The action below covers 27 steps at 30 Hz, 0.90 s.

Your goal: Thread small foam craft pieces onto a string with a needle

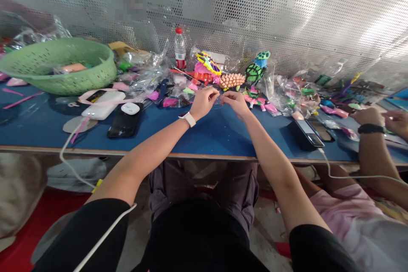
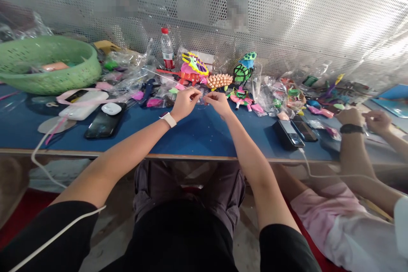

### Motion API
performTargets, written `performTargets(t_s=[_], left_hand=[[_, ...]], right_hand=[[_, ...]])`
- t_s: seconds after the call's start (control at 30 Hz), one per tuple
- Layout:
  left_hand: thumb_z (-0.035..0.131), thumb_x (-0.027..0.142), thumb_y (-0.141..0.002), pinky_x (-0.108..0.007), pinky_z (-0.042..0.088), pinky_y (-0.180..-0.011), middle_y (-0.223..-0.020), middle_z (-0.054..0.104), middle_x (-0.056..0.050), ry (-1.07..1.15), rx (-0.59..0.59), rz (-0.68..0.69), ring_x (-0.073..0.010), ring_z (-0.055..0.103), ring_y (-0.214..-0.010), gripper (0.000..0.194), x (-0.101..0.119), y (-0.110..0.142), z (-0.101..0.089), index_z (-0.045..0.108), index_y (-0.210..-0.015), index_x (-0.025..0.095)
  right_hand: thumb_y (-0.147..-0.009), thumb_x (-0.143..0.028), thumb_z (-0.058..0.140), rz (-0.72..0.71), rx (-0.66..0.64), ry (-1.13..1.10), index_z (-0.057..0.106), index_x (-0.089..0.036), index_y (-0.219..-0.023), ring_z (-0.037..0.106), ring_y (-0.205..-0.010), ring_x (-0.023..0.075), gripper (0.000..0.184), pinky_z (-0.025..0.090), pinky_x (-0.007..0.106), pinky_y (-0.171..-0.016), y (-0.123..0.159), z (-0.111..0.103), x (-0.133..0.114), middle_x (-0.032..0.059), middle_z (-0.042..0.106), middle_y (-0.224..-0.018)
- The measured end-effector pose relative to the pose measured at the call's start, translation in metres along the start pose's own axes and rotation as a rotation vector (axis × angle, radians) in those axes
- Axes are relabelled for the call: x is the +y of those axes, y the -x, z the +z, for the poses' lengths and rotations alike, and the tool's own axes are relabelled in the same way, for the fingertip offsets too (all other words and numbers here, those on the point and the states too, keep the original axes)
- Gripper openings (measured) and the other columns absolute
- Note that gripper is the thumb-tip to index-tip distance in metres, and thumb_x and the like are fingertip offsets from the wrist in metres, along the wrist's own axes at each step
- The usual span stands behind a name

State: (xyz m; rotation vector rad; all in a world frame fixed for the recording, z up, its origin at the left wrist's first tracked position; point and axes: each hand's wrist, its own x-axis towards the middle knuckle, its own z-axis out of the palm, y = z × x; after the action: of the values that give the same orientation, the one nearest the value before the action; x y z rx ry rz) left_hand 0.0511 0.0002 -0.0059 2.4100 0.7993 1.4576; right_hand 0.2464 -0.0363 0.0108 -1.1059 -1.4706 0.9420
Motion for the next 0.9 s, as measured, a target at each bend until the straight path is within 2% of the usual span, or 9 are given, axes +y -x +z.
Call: performTargets(t_s=[0.13, 0.23, 0.37, 0.6, 0.73, 0.9], left_hand=[[0.055, 0.037, -0.12, -0.04, 0.06, -0.095, -0.107, 0.078, -0.01, -0.14, -0.064, 0.067, -0.0256, 0.077, -0.104, 0.03, 0.0, 0.002, -0.001, 0.074, -0.103, 0.021], [0.053, 0.036, -0.12, -0.04, 0.059, -0.093, -0.109, 0.077, -0.011, -0.228, -0.106, 0.068, -0.0274, 0.076, -0.104, 0.03, 0.0, 0.003, -0.001, 0.074, -0.106, 0.021], [0.052, 0.031, -0.119, -0.041, 0.056, -0.094, -0.111, 0.076, -0.013, -0.281, -0.141, 0.071, -0.0288, 0.074, -0.103, 0.027, 0.003, 0.003, -0.002, 0.075, -0.11, 0.021], [0.053, 0.026, -0.117, -0.041, 0.055, -0.09, -0.111, 0.075, -0.014, -0.262, -0.15, -0.003, -0.0302, 0.073, -0.101, 0.024, 0.007, 0.004, 0.002, 0.074, -0.107, 0.019], [0.054, 0.024, -0.115, -0.042, 0.055, -0.09, -0.108, 0.074, -0.014, -0.204, -0.162, -0.067, -0.0312, 0.073, -0.1, 0.022, 0.006, 0.004, 0.005, 0.072, -0.102, 0.02], [0.06, 0.021, -0.112, -0.04, 0.056, -0.092, -0.106, 0.077, -0.012, -0.174, -0.142, -0.086, -0.029, 0.074, -0.101, 0.018, 0.002, 0.003, 0.008, 0.071, -0.098, 0.021]], right_hand=[[-0.069, -0.073, 0.096, 0.141, -0.048, -0.146, 0.076, -0.024, -0.078, 0.073, -0.085, 0.0202, 0.054, 0.057, 0.037, -0.088, 0.002, 0.002, -0.001, 0.0013, 0.077, -0.078], [-0.068, -0.077, 0.098, 0.154, 0.009, -0.129, 0.075, -0.024, -0.078, 0.072, -0.085, 0.0192, 0.059, 0.056, 0.035, -0.086, 0.002, 0.003, -0.001, 0.0013, 0.076, -0.078], [-0.066, -0.072, 0.103, 0.178, 0.056, -0.125, 0.073, -0.023, -0.078, 0.073, -0.083, 0.0175, 0.058, 0.056, 0.031, -0.08, 0.0, 0.002, 0.002, 0.0008, 0.076, -0.077], [-0.062, -0.065, 0.107, 0.128, 0.094, -0.131, 0.072, -0.023, -0.075, 0.074, -0.082, 0.0177, 0.056, 0.057, 0.029, -0.075, -0.004, 0.004, 0.011, 0.0007, 0.076, -0.076], [-0.066, -0.07, 0.104, 0.078, 0.081, -0.089, 0.069, -0.024, -0.073, 0.074, -0.082, 0.0202, 0.057, 0.061, 0.034, -0.078, -0.007, 0.006, 0.017, 0.002, 0.075, -0.075], [-0.072, -0.067, 0.101, 0.015, 0.06, -0.08, 0.071, -0.024, -0.077, 0.073, -0.081, 0.0197, 0.053, 0.064, 0.037, -0.085, -0.008, 0.008, 0.02, 0.0026, 0.076, -0.078]])
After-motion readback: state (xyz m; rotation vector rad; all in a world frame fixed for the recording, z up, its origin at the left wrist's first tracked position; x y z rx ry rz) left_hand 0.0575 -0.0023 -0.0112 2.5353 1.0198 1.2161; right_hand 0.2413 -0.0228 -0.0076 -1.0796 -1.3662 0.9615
